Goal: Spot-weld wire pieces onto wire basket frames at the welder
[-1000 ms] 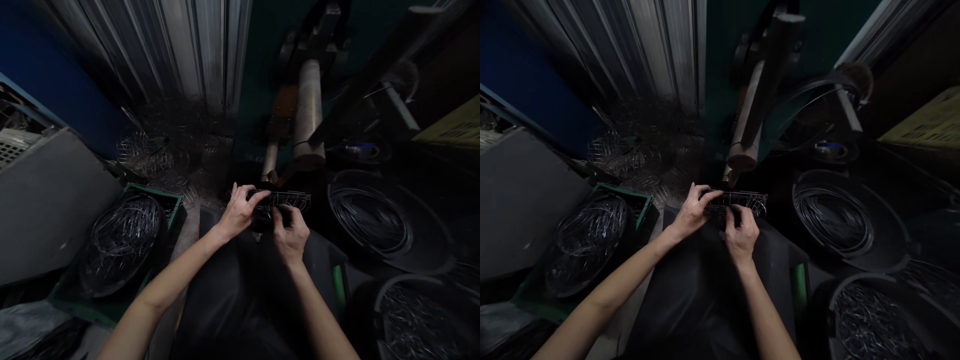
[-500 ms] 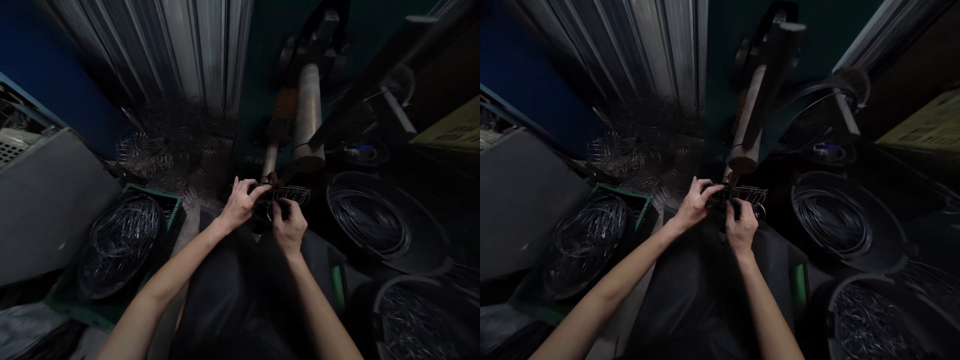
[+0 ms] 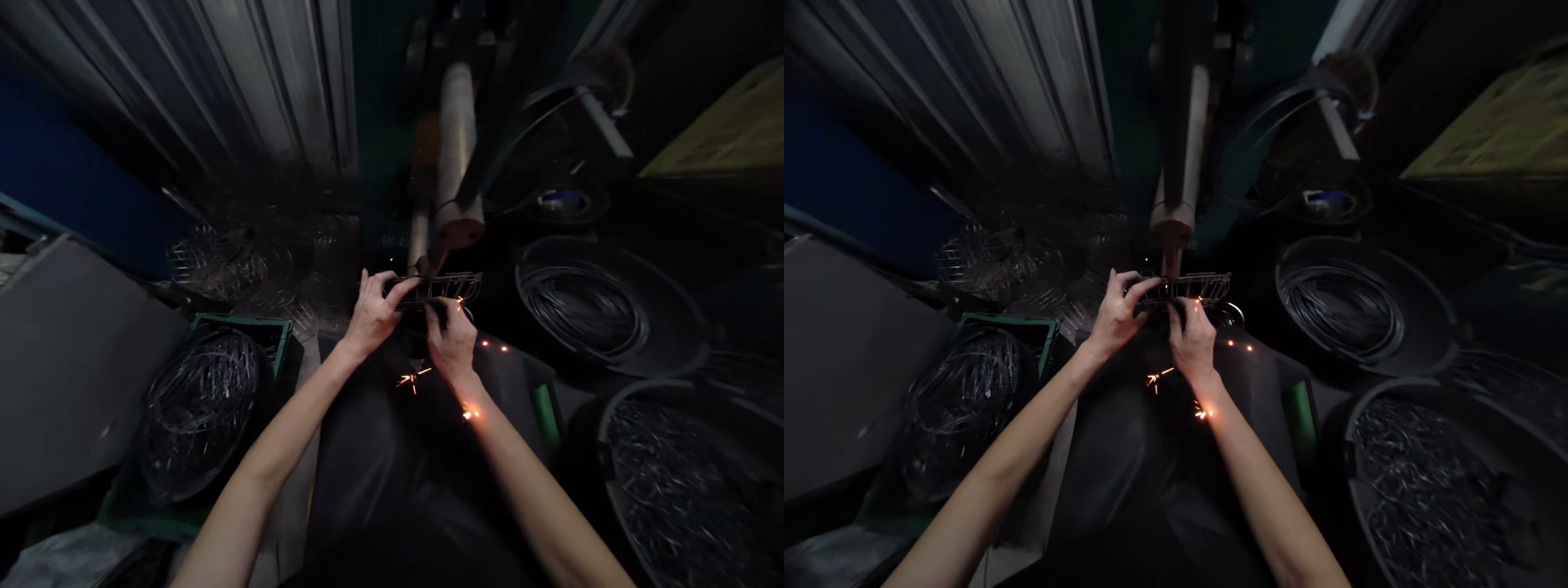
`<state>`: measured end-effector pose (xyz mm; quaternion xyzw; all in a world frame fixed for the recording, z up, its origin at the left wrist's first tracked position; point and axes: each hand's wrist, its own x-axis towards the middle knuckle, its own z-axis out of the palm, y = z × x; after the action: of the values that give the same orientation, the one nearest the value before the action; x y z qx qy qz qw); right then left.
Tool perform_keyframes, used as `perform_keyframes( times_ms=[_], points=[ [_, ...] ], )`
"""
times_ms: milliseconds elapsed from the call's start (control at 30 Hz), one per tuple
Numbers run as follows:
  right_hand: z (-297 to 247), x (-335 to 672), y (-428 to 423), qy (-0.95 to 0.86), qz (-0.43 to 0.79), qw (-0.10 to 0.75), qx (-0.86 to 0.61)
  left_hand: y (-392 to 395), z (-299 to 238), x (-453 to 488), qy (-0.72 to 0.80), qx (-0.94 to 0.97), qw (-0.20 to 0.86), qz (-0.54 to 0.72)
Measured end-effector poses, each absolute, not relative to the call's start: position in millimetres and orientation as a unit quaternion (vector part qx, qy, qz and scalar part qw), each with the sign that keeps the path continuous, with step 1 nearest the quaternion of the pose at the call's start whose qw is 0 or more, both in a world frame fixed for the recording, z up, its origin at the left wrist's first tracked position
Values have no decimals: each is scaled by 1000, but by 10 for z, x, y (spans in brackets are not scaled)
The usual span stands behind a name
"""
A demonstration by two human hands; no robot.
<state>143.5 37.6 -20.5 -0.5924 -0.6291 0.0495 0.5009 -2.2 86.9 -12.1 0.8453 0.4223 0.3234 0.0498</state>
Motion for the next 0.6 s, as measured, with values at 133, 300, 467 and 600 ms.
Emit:
perform_keyframes(
  times_ms=[133,300,467,600],
  points=[
    [-22,1715,39,-586,40,512,-627,873,-132,-54,392,846,56,357],
    [-146,2933,-912,-434,1,381,-816,670,-82,-31,395,823,106,393],
    [-656,4026,-1780,-266,113,75,-954,486,55,20,434,783,161,417],
    [-974,4136,-2049,-258,248,37,-933,426,2,-64,394,806,206,391]
  ],
)
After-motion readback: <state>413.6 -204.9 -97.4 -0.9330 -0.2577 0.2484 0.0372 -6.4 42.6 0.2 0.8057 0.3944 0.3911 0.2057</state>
